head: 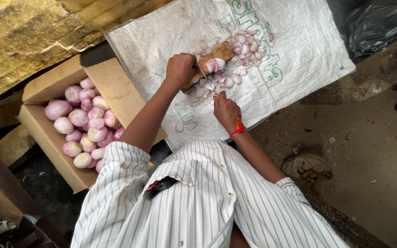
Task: The person repeatedly picks red onions from a cardboard box and chops them into small pieces on a wooden block using a large knife. The chopped onions accumulate on a white sack spread on the floor.
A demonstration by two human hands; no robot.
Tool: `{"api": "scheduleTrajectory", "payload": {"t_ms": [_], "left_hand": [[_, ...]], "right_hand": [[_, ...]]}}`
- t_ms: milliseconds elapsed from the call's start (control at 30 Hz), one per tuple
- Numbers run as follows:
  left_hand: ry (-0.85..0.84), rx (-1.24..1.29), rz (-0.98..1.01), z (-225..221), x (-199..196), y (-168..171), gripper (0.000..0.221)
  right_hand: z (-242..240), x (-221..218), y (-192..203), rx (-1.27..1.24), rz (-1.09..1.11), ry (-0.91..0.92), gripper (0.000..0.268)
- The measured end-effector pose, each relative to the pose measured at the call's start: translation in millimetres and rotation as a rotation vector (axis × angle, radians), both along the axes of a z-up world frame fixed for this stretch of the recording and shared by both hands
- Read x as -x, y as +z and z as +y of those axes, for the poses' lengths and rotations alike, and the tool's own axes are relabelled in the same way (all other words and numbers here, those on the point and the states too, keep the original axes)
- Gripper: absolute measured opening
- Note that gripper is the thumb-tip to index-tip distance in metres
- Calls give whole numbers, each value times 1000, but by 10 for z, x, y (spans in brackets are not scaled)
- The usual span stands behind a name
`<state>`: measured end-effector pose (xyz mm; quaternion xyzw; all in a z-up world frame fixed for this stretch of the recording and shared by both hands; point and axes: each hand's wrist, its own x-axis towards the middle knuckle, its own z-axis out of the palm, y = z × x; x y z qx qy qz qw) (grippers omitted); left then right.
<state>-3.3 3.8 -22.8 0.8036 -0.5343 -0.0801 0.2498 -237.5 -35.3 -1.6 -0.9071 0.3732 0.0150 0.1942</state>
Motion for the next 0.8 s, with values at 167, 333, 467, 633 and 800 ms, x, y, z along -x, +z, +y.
{"api": "scheduleTrajectory", "payload": {"t_ms": [167,333,467,633,800], "left_hand": [[7,-46,7,-6,42,-14,10],[4,-25,1,9,23,-54,8],[32,-23,9,-2,-25,-53,5],[41,-8,58,60,24,-14,6],[119,40,334,222,3,48,17]], "right_hand": [[-41,77,97,-18,-8,18,31],[-50,121,59,-52,-24,22,30],[1,57,-147,19,-65,5,30],[36,101,-253,62,-55,5,31],[76,149,-99,-26,-240,-72,31]]}}
